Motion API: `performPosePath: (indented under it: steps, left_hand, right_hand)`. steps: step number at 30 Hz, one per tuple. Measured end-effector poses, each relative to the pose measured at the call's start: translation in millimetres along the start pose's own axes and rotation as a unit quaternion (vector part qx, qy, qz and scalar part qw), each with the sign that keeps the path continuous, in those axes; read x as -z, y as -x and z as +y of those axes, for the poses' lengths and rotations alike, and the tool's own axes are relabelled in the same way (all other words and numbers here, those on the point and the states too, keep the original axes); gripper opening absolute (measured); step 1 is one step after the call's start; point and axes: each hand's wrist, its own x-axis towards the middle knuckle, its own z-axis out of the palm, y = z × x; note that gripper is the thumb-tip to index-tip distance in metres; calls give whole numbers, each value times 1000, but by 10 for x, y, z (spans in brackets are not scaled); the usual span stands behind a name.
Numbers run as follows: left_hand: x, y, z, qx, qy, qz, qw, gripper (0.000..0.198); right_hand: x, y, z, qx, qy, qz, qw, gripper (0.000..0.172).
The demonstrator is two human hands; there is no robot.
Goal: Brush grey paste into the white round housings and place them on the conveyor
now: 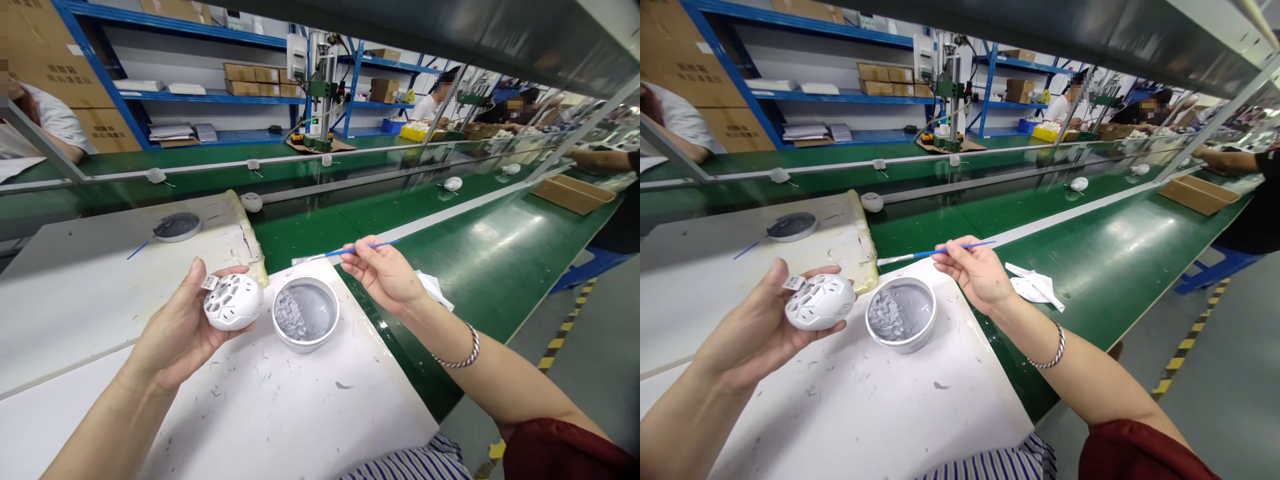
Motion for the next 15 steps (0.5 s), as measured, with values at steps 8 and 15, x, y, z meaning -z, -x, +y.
performPosePath:
  steps: [8, 15]
  left_hand:
    - [-86, 135, -62, 63, 5, -68, 996, 55]
    - [114, 239, 47, -43, -21, -80, 996, 65]
  right_hand:
    - [-502, -82, -329, 29, 10, -70, 997, 18]
    - [-548, -25, -341, 38, 21, -65, 997, 23]
